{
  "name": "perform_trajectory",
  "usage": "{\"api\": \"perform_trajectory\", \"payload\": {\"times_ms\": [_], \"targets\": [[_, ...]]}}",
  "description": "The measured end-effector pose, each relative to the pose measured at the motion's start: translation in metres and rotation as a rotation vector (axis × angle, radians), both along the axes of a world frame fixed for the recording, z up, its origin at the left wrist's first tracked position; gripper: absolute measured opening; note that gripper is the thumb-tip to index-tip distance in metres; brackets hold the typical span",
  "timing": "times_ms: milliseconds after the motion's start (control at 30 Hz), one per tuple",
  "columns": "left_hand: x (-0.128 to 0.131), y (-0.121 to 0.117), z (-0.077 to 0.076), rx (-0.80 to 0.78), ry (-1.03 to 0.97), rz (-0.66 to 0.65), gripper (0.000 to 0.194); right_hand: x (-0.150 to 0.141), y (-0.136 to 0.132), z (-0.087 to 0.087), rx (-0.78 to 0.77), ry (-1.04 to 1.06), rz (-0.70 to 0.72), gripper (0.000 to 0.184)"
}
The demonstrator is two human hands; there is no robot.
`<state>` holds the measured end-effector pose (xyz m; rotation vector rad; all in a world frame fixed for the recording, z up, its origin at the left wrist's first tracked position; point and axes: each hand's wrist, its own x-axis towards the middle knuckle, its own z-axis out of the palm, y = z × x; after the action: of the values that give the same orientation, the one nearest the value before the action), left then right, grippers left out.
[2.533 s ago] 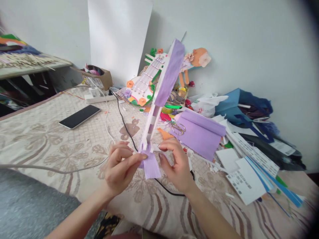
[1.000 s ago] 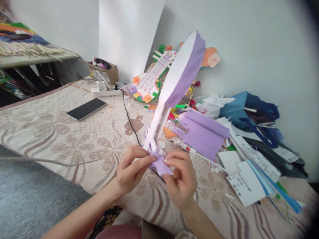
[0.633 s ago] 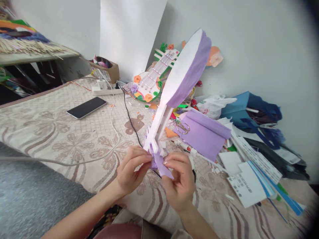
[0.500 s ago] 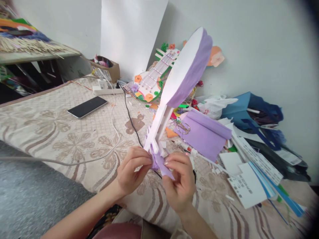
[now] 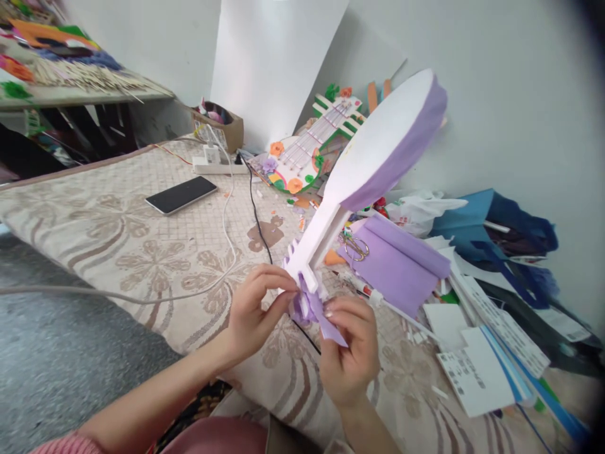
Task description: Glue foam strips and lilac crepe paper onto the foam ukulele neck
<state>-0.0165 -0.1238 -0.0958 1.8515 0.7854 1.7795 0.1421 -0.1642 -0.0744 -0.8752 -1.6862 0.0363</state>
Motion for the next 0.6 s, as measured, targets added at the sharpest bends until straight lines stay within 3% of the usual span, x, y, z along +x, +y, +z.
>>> {"api": "perform_trajectory", "payload": {"times_ms": [167,433,600], "targets": [[-0.001,0.013,0.005,0.0,0.114,0.021,0.016,0.0,0.001,-0.002,0.033,-0.01,-0.003,0.028],[0.0,0.021,0.003,-0.002,0.118,0.044,0.015,0.001,0.002,-0.003,0.053,-0.009,-0.019,0.028],[-0.002,0.034,0.01,0.069,0.176,-0.037,0.02,0.0,0.002,-0.002,0.055,-0.03,-0.021,0.029]]}}
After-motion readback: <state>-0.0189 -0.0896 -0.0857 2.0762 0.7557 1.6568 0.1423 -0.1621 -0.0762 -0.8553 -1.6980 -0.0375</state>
